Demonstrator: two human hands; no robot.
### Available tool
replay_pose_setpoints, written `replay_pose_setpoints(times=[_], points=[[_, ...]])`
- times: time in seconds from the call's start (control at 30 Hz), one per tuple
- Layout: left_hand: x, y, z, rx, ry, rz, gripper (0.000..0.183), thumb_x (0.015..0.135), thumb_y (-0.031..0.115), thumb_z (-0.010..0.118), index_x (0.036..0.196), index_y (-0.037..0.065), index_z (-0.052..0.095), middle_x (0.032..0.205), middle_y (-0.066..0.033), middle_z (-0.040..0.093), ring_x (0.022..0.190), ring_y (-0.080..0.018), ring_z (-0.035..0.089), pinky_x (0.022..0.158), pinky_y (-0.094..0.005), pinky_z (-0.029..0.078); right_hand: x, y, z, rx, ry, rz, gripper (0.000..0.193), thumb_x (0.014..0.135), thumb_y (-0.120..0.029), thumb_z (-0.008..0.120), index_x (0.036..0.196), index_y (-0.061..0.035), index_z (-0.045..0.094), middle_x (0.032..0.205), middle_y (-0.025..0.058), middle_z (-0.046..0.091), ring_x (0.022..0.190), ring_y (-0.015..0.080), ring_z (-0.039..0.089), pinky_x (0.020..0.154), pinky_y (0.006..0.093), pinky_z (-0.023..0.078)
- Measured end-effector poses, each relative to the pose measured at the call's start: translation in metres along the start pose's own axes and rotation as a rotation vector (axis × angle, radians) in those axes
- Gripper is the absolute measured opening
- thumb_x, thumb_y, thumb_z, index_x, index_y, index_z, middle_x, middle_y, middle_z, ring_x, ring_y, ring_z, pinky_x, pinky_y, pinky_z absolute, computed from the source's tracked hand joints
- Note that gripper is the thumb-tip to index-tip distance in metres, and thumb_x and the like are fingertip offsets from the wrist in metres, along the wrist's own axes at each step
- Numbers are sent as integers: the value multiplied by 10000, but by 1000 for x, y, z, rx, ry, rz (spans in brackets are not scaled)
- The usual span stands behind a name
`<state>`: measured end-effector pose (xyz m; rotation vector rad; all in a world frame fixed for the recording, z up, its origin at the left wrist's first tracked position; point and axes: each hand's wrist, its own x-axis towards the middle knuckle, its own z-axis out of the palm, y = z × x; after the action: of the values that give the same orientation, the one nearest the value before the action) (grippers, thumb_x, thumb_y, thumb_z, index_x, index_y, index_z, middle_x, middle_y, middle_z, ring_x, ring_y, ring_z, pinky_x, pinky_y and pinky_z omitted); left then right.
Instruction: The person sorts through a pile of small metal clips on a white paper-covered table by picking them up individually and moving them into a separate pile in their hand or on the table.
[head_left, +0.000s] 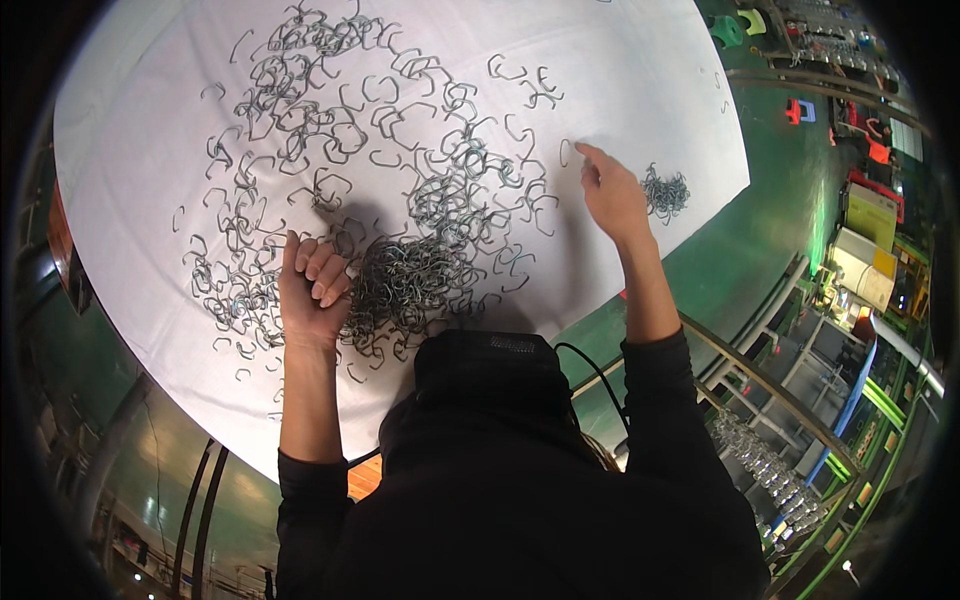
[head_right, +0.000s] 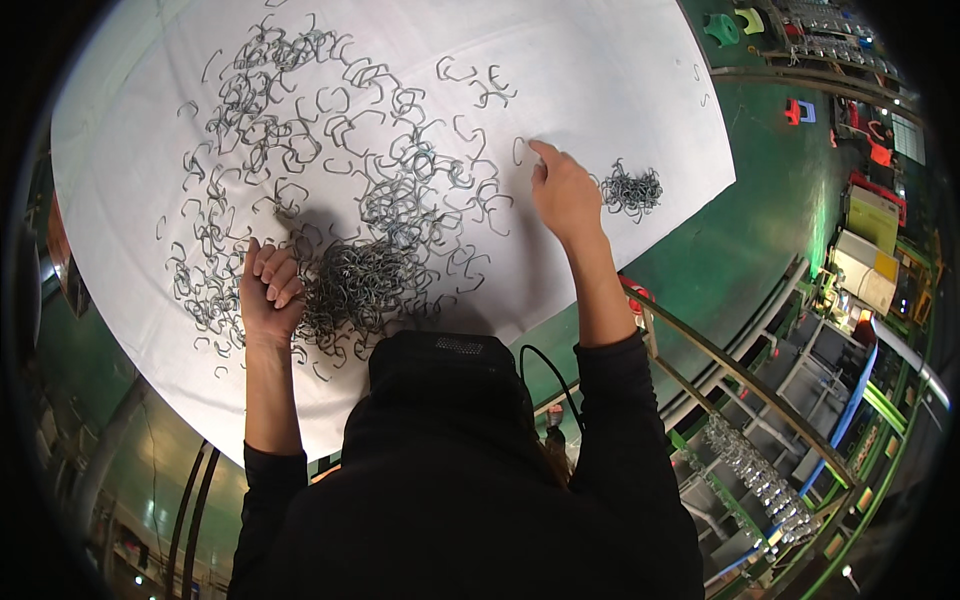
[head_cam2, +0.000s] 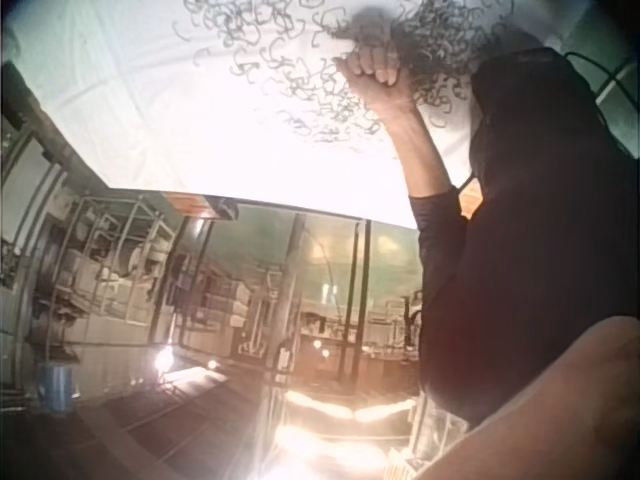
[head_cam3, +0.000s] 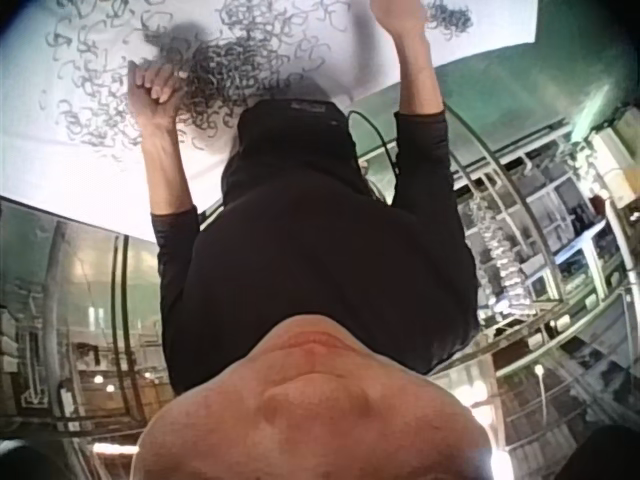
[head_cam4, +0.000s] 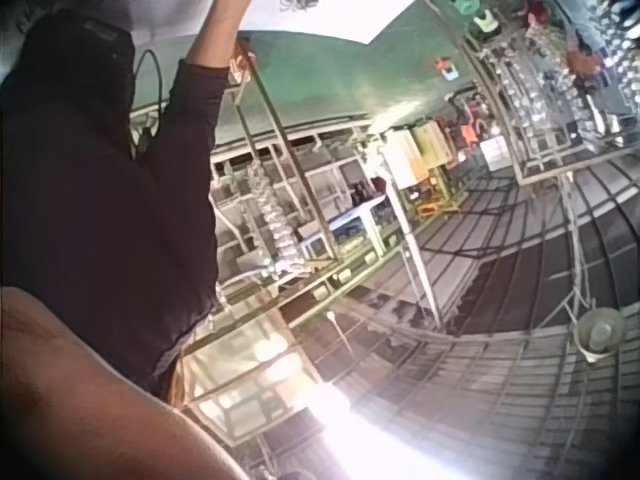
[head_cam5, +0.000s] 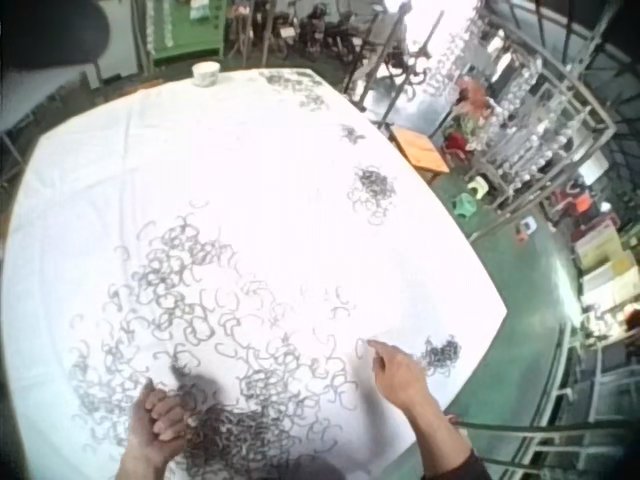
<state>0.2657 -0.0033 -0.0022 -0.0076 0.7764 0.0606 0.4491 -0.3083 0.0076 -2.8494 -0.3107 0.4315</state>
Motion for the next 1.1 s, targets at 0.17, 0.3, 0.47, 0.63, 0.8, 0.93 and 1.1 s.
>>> replay_pose_setpoints(times=[0.17, 0.3, 0.47, 0.63, 0.8, 0.93, 1.1], points=[[-3, 10, -4, -30, -6, 29, 409, 969, 314, 333, 601, 136, 337, 539, 25, 286, 396, -73, 233, 291, -196, 189, -22, -35, 9, 22, -18, -156, 337, 810, -106, 499, 1137, -166, 558, 901, 114, 606, 767, 314, 608, 667, 416, 488], [-3, 12, -8, -26, -7, 17, 405, 956, 334, 385, 605, 137, 350, 537, 30, 291, 390, -66, 229, 289, -193, 187, -14, -84, 19, 80, -7, -345, 335, 803, -76, 504, 1117, -173, 570, 869, 100, 597, 717, 312, 605, 623, 407, 494], [-11, 14, -4, 156, -4, 65, 394, 944, 370, 411, 633, 127, 410, 515, 34, 291, 374, -61, 212, 294, -195, 176, -7, -120, 34, 85, -287, -477, 292, 819, -60, 492, 1059, -182, 606, 914, 107, 605, 807, 319, 595, 685, 401, 481], [9, 24, 4, 1350, 158, 624, 313, 911, 324, 492, 998, 54, 624, 516, -61, 509, 391, -145, 428, 391, -298, 364, 18, -166, 47, 153, -176, -463, 341, 820, -92, 484, 1117, -225, 582, 919, 121, 622, 804, 317, 598, 701, 405, 482], [31, 33, 25, 1946, 207, 923, 306, 877, 255, 543, 1139, 106, 592, 573, -151, 569, 470, -259, 556, 521, -354, 457, 23, -199, 49, 21, -328, -591, 360, 800, -138, 499, 1142, -212, 582, 855, 150, 641, 786, 297, 617, 708, 414, 494], [45, 47, 22, 2082, 288, 993, 291, 874, 248, 544, 1146, 156, 592, 551, -137, 564, 493, -299, 570, 510, -374, 460, 37, -218, 52, 28, -290, -519, 388, 801, -134, 501, 1177, -216, 555, 821, 149, 645, 781, 302, 622, 708, 414, 496], [39, 56, 22, 2263, 416, 933, 290, 872, 302, 521, 1124, 170, 578, 593, -151, 603, 556, -324, 608, 525, -401, 493, 59, -226, 48, -118, -193, -378, 442, 818, -139, 477, 1248, -240, 483, 803, 141, 649, 765, 306, 624, 707, 415, 491]])
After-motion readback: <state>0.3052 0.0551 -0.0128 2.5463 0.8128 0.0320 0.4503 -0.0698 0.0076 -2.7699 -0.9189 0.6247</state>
